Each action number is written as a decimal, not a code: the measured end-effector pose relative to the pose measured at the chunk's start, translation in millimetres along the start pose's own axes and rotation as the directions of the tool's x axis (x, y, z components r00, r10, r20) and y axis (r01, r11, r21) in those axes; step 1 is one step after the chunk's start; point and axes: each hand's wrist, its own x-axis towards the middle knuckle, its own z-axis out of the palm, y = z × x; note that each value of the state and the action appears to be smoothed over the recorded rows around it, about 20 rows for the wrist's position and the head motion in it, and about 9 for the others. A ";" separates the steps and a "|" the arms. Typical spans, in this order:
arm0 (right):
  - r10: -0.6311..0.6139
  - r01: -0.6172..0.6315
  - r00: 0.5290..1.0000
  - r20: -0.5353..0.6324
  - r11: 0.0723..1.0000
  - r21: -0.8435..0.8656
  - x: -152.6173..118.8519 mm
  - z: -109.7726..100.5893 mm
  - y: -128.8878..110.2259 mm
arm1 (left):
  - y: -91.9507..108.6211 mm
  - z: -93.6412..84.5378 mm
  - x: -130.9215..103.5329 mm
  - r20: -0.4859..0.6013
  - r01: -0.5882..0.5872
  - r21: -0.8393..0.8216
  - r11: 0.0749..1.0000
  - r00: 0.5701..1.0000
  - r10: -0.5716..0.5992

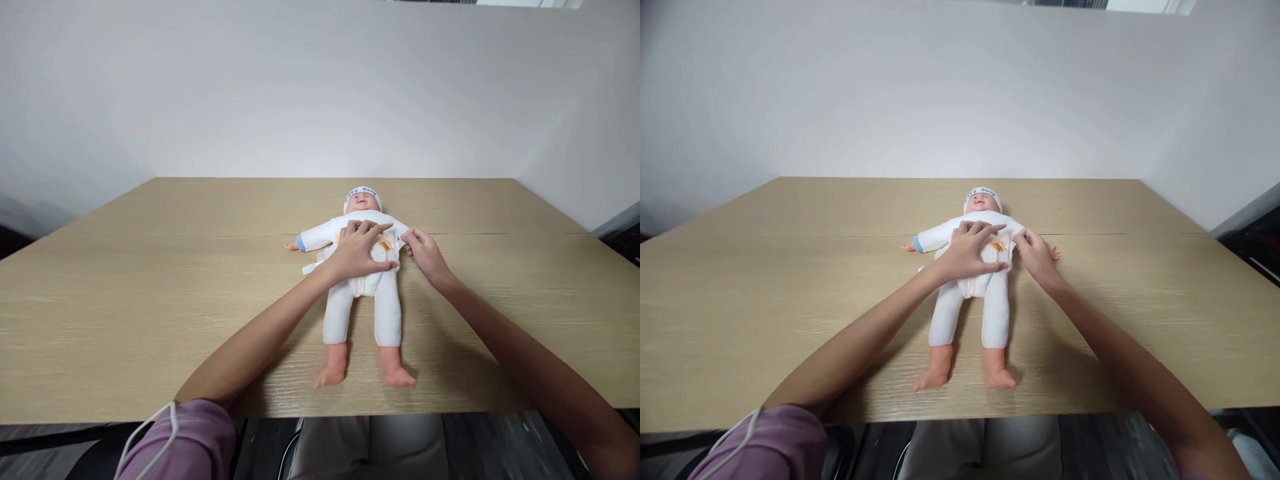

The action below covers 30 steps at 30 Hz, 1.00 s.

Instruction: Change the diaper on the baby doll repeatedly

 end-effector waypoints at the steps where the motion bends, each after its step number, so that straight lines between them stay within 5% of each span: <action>1: -0.005 0.005 1.000 0.014 1.000 -0.010 1.1 1.5 -0.7 | 0.3 0.2 0.4 0.000 0.000 -0.004 1.000 1.000 0.000; 6: -0.070 0.087 0.990 0.124 0.987 -0.133 9.4 24.5 -6.3 | -0.6 1.7 1.8 -0.013 0.026 -0.004 1.000 1.000 -0.026; 11: -0.203 0.227 0.973 0.107 0.924 -0.309 -3.1 30.1 -11.2 | -2.0 3.1 -0.8 -0.032 0.003 -0.029 1.000 0.999 -0.004; 16: -0.492 0.536 0.844 0.212 0.758 -0.372 -39.6 14.5 -5.3 | -7.3 5.8 1.8 -0.017 -0.034 -0.070 0.997 0.999 0.033; 23: -0.514 0.640 0.768 0.382 0.635 -0.433 -51.4 6.7 -0.2 | -26.4 -9.7 -2.1 -0.052 -0.142 -0.465 0.874 0.990 0.133; 26: -0.524 0.648 0.762 0.381 0.606 -0.462 -46.4 8.4 -17.5 | -42.3 -17.5 -22.1 -0.184 -0.118 -0.556 0.823 0.983 0.016; 30: -0.546 0.631 0.773 0.324 0.609 -0.480 -37.1 26.1 -44.7 | -72.1 -21.0 -63.4 -0.229 0.130 -0.345 0.930 0.949 -0.218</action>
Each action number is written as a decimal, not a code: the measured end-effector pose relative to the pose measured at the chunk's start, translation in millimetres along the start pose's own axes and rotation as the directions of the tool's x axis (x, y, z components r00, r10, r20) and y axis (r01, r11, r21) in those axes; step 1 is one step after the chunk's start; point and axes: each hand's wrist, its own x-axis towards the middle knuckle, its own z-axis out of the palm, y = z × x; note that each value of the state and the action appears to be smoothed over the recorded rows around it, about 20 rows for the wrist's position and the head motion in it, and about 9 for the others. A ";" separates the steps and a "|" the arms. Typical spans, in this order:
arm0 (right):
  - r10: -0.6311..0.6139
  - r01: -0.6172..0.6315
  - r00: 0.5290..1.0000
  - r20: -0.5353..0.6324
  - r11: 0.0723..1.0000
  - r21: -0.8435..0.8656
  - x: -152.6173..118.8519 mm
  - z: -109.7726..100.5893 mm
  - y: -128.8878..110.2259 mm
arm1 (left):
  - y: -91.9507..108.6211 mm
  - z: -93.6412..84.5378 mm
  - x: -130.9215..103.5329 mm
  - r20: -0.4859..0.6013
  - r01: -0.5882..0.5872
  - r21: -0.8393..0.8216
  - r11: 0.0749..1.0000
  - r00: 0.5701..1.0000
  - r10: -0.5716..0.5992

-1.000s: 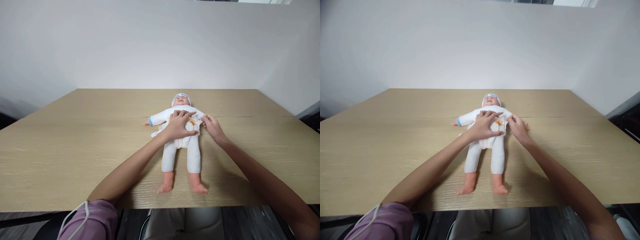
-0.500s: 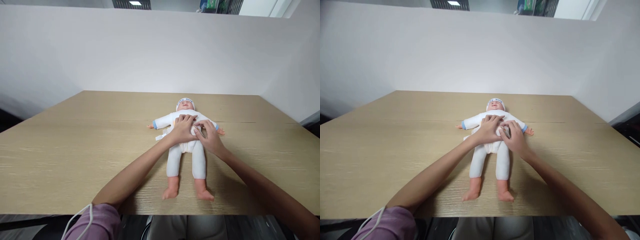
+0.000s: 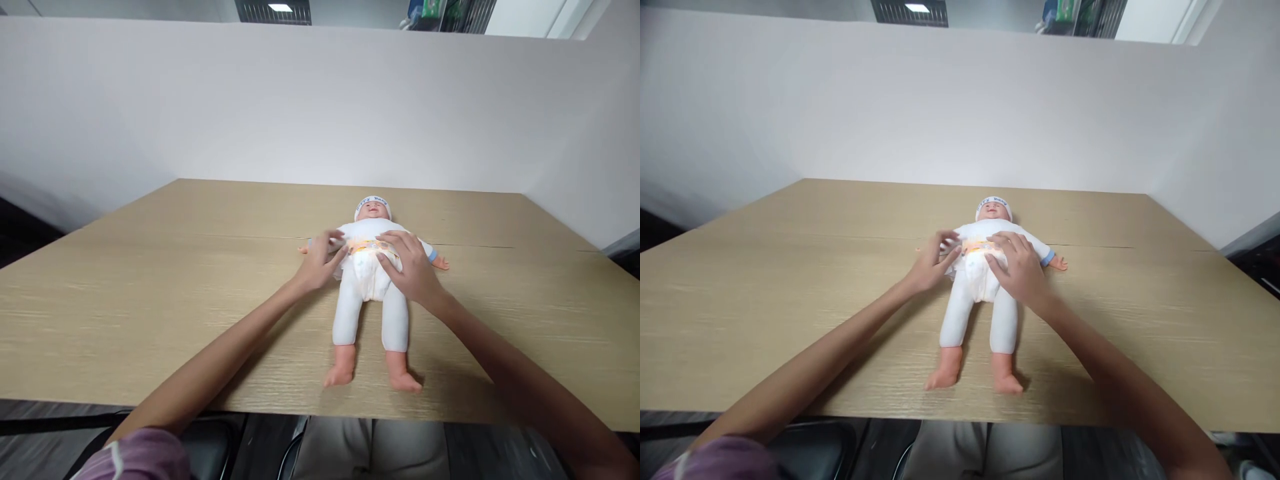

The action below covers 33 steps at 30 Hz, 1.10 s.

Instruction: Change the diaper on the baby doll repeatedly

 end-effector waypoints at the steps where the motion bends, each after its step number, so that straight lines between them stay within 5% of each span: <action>1: 0.009 -0.009 1.000 -0.005 1.000 -0.009 7.7 3.2 -4.1 | -8.1 -4.7 -7.8 0.000 0.035 0.090 0.995 0.999 -0.035; 6: 0.130 -0.121 0.982 0.137 0.990 -0.072 41.7 23.9 -13.9 | -35.8 -12.7 -27.6 0.049 0.157 0.266 0.951 0.983 -0.176; 10: 0.226 -0.194 0.929 0.294 0.972 -0.133 55.5 26.6 -14.8 | -44.5 -13.2 -22.0 0.101 0.227 0.158 0.961 0.964 -0.245; 17: 0.256 -0.231 0.912 0.320 0.966 -0.115 56.1 23.4 -14.6 | -25.6 -25.1 7.5 0.113 0.248 -0.161 0.955 0.966 -0.231; 25: 0.235 -0.225 0.918 0.318 0.972 -0.070 56.8 24.6 -14.8 | 20.5 14.6 38.7 0.221 0.222 -0.385 0.896 0.965 -0.144; 33: 0.356 -0.316 0.869 0.343 0.934 -0.168 60.2 30.1 -6.9 | -4.8 34.4 21.6 0.028 0.151 -0.513 0.845 0.987 -0.160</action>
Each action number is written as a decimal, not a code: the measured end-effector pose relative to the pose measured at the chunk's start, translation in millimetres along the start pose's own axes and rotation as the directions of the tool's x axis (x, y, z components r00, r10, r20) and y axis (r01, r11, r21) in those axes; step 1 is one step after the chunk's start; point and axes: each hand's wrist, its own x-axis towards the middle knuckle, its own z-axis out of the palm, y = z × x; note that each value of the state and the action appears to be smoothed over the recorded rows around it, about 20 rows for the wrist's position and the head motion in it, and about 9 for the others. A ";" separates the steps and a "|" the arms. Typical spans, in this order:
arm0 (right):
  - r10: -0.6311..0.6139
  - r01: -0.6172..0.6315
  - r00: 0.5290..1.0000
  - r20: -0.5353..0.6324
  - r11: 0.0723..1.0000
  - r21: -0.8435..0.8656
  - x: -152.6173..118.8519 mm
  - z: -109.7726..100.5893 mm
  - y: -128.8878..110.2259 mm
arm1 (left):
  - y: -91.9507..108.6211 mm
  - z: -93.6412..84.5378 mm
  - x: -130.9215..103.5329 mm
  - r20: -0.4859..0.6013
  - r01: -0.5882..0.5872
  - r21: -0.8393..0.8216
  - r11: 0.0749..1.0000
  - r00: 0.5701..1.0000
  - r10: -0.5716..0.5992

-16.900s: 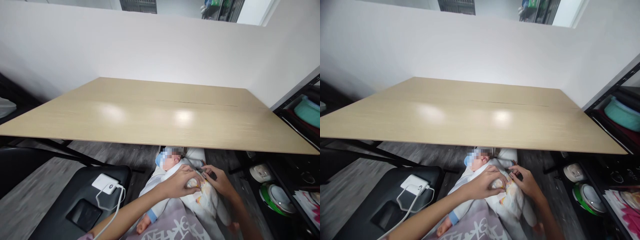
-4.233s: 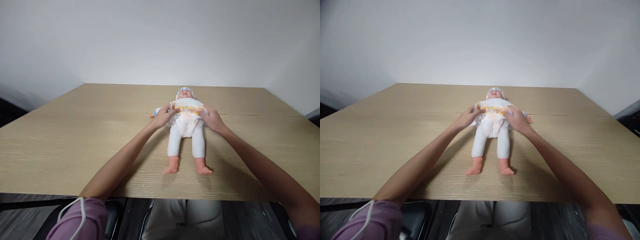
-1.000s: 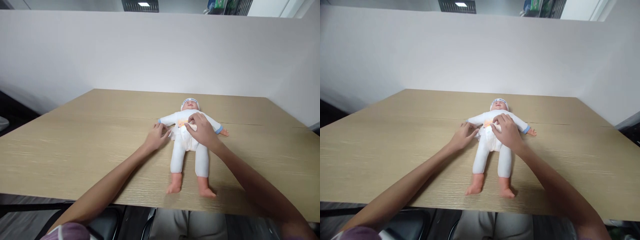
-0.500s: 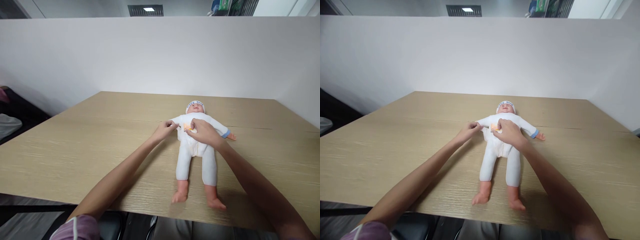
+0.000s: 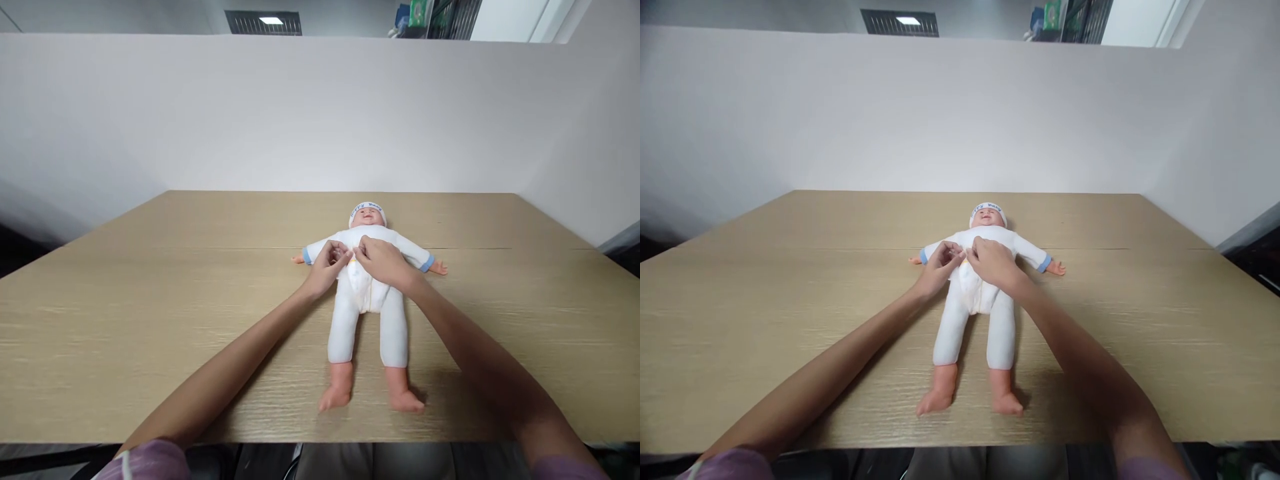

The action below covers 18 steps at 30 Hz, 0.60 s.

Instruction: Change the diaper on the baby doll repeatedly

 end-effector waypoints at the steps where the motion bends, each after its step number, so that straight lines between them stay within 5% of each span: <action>1: 0.019 -0.019 1.000 -0.010 1.000 0.015 1.0 1.1 0.9 | -3.1 0.9 -0.9 -0.029 -0.008 -0.002 1.000 1.000 0.008; 6: 0.032 -0.022 0.984 -0.174 0.998 0.062 -2.7 0.1 -3.1 | 10.3 1.7 -11.1 -0.208 -0.041 0.166 0.985 0.975 0.076; 8: -0.029 0.056 0.960 -0.277 0.995 0.087 -17.8 -3.6 -9.4 | 26.3 -2.4 -26.3 -0.186 -0.114 0.286 0.951 0.967 0.172; 11: -0.155 0.239 0.934 -0.322 0.941 0.240 -60.2 -6.5 -15.9 | 48.7 -11.0 -61.3 0.119 -0.286 0.398 0.871 0.958 0.261; 14: -0.200 0.251 0.966 -0.165 0.881 0.402 -107.9 -1.1 -6.8 | 58.6 -16.8 -93.6 0.448 -0.368 0.427 0.826 0.880 0.160; 16: -0.186 0.198 0.980 -0.068 0.903 0.381 -128.3 5.2 7.8 | 57.8 -16.7 -104.5 0.526 -0.375 0.461 0.804 0.846 0.093; 18: -0.161 0.170 0.985 -0.055 0.935 0.310 -135.3 10.9 23.0 | 53.7 -12.7 -105.7 0.508 -0.364 0.512 0.778 0.859 0.068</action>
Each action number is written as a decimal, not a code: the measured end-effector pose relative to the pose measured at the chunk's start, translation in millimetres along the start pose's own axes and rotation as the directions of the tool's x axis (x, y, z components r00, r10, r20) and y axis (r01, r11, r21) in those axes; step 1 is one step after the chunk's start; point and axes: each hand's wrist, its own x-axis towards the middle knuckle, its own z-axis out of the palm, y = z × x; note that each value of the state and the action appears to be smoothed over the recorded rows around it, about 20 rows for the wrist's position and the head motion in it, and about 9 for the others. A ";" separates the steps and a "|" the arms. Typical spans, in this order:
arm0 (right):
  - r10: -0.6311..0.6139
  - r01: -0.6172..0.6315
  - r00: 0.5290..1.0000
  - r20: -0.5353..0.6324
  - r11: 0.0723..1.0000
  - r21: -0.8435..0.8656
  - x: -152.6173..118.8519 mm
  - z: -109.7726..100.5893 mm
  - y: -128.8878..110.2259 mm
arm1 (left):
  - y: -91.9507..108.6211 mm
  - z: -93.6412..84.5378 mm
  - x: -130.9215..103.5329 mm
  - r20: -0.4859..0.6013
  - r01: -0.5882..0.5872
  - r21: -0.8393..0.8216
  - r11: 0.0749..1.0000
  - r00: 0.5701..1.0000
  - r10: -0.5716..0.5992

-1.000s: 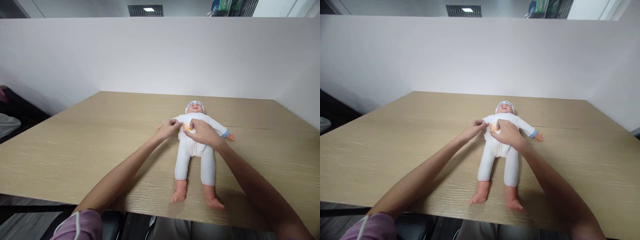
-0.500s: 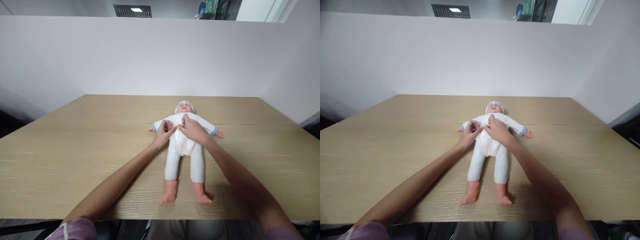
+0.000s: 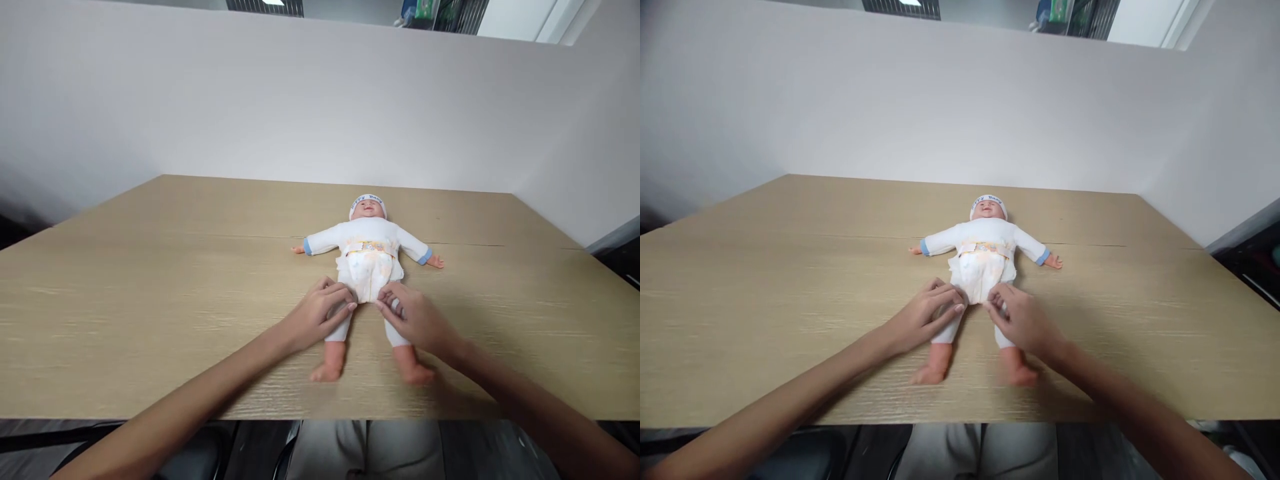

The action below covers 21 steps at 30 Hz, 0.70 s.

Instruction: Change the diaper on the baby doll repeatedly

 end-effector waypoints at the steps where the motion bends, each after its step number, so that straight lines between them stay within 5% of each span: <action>1: 0.007 -0.008 1.000 -0.018 0.999 -0.040 -0.3 0.3 6.2 | -1.0 3.2 3.4 -0.019 0.023 0.025 0.999 1.000 -0.022; 9: -0.009 -0.019 0.996 -0.084 0.946 -0.324 11.8 14.0 11.4 | -7.3 28.0 32.3 -0.149 0.157 0.144 0.977 0.979 -0.136; 21: -0.083 0.057 0.982 -0.168 0.986 -0.155 -4.3 22.7 10.1 | -9.6 29.3 19.7 -0.238 0.045 0.133 0.990 0.971 -0.012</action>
